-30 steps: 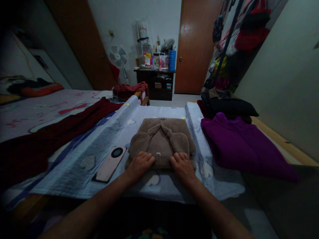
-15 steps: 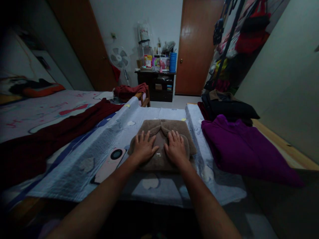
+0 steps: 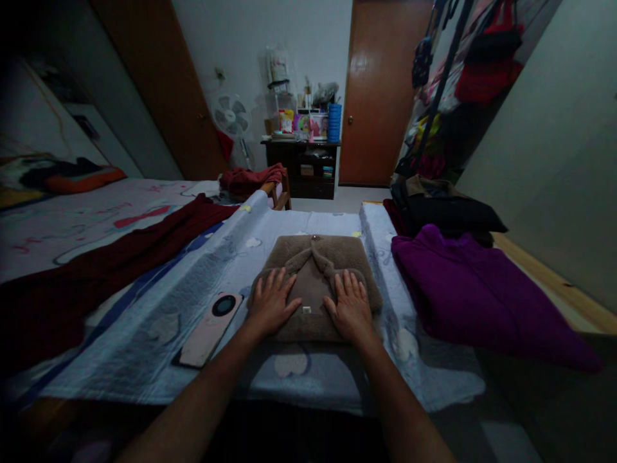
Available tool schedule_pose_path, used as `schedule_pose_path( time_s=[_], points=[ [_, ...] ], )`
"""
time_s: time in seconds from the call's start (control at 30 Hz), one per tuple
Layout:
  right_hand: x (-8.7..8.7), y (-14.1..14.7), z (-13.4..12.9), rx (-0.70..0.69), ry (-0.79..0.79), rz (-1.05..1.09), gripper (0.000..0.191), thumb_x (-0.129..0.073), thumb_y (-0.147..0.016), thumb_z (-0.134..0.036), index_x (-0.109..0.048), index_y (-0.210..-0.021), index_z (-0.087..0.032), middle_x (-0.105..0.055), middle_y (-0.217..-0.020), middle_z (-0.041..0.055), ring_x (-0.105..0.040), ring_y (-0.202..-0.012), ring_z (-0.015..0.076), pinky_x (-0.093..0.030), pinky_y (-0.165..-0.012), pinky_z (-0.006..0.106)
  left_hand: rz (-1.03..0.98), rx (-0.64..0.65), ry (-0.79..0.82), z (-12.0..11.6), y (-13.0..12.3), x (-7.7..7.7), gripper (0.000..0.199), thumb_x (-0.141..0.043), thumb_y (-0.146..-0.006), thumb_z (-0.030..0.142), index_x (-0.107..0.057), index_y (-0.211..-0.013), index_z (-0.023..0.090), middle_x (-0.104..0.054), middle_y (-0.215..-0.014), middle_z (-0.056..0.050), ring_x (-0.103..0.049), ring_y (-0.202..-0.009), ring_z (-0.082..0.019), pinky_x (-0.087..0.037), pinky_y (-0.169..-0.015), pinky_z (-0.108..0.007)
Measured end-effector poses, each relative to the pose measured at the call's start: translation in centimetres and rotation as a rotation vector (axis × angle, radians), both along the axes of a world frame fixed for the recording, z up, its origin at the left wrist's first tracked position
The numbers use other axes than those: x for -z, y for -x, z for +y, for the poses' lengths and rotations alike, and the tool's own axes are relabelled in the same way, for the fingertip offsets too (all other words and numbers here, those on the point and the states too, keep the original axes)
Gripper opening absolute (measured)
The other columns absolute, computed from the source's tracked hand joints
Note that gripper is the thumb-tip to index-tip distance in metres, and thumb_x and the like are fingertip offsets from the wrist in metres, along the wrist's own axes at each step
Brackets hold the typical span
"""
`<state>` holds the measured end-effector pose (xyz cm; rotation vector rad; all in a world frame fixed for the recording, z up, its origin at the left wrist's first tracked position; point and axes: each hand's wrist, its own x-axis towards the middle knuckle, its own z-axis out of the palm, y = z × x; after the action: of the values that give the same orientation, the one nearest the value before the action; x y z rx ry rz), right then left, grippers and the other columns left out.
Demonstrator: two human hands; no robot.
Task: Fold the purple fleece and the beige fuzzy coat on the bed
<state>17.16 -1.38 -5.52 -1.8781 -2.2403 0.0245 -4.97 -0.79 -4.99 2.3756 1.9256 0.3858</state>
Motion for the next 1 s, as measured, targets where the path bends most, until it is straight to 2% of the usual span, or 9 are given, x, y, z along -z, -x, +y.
schedule_pose_path(
  time_s=[0.13,0.23,0.3,0.37,0.47,0.57,0.7,0.87,1.0],
  points=[
    [0.8,-1.3,-1.3,0.034,-0.013,0.022,0.065,-0.033,-0.097,-0.049,-0.033,-0.149,-0.010,-0.019,-0.159,0.0173,-0.012,-0.147,0.0302,-0.019,-0.116,0.049,-0.092,-0.066,0.120,-0.8,1.7,0.2,0.069,-0.041,-0.093,0.053,-0.021,-0.153,0.026,-0.016,-0.161,-0.012,-0.006,-0.148,-0.033,-0.006,-0.112,-0.066],
    [0.8,-2.6,-1.5,0.008,-0.028,0.088,0.059,-0.031,-0.097,-0.044,-0.039,-0.145,-0.011,-0.029,-0.156,0.0165,-0.019,-0.146,0.0300,-0.025,-0.114,0.049,-0.213,-0.106,0.227,-1.4,3.3,0.6,0.068,-0.038,-0.093,0.054,-0.020,-0.153,0.027,-0.010,-0.162,-0.013,0.000,-0.148,-0.036,-0.011,-0.107,-0.072],
    [0.2,-3.6,-0.9,-0.010,-0.063,0.180,0.051,-0.031,-0.098,-0.040,-0.051,-0.137,-0.014,-0.043,-0.148,0.0157,-0.033,-0.140,0.0291,-0.029,-0.112,0.048,-0.330,-0.112,0.216,-1.5,4.2,1.1,0.070,-0.040,-0.092,0.055,-0.021,-0.152,0.024,-0.011,-0.162,-0.015,-0.001,-0.148,-0.037,-0.014,-0.110,-0.068],
    [-0.7,-4.6,0.4,0.002,-0.115,0.304,0.044,-0.034,-0.096,-0.038,-0.060,-0.125,-0.015,-0.055,-0.135,0.0160,-0.046,-0.129,0.0282,-0.034,-0.109,0.046,-0.471,-0.110,0.150,-1.3,4.9,1.5,0.072,-0.042,-0.092,0.053,-0.021,-0.151,0.019,-0.013,-0.161,-0.017,-0.006,-0.148,-0.033,-0.015,-0.115,-0.059],
    [-2.0,-6.0,2.9,0.124,-0.139,0.487,0.046,-0.046,-0.090,-0.039,-0.057,-0.124,-0.011,-0.058,-0.127,0.0177,-0.049,-0.124,0.0293,-0.036,-0.108,0.044,-0.681,-0.174,0.091,-0.6,5.7,1.5,0.072,-0.045,-0.092,0.047,-0.018,-0.150,0.016,-0.020,-0.158,-0.019,-0.017,-0.147,-0.028,-0.019,-0.118,-0.049],
    [-2.6,-6.9,5.4,0.258,0.062,0.719,0.055,-0.053,-0.086,-0.041,-0.047,-0.133,-0.013,-0.056,-0.132,0.0151,-0.050,-0.123,0.0274,-0.041,-0.105,0.040,-0.879,-0.282,0.202,0.4,6.3,1.1,0.072,-0.052,-0.091,0.045,-0.018,-0.149,0.019,-0.037,-0.150,-0.019,-0.037,-0.139,-0.028,-0.032,-0.112,-0.048],
    [-2.3,-7.3,7.6,0.338,0.396,0.937,0.057,-0.061,-0.083,-0.041,-0.048,-0.131,-0.014,-0.062,-0.125,0.0155,-0.063,-0.103,0.0260,-0.052,-0.087,0.036,-1.091,-0.327,0.346,1.6,7.0,1.0,0.071,-0.069,-0.081,0.038,-0.032,-0.139,0.022,-0.060,-0.130,-0.015,-0.060,-0.118,-0.026,-0.048,-0.099,-0.043],
    [-1.9,-7.4,8.9,0.368,0.497,0.994,0.059,-0.071,-0.077,-0.040,-0.053,-0.126,-0.013,-0.067,-0.114,0.0146,-0.066,-0.093,0.0260,-0.055,-0.077,0.034,-1.241,-0.350,0.478,2.3,7.5,-0.1,0.067,-0.082,-0.066,0.031,-0.050,-0.123,0.017,-0.068,-0.114,-0.014,-0.069,-0.100,-0.026,-0.054,-0.091,-0.042],
    [-2.4,-7.6,9.1,0.360,0.558,1.055,0.055,-0.075,-0.075,-0.040,-0.059,-0.121,-0.014,-0.072,-0.102,0.0111,-0.067,-0.088,0.0254,-0.056,-0.075,0.034,-1.437,-0.320,0.809,1.9,7.2,-1.0,0.048,-0.081,-0.067,0.036,-0.064,-0.106,0.013,-0.074,-0.100,-0.014,-0.070,-0.096,-0.030,-0.055,-0.090,-0.042]
  ],
)
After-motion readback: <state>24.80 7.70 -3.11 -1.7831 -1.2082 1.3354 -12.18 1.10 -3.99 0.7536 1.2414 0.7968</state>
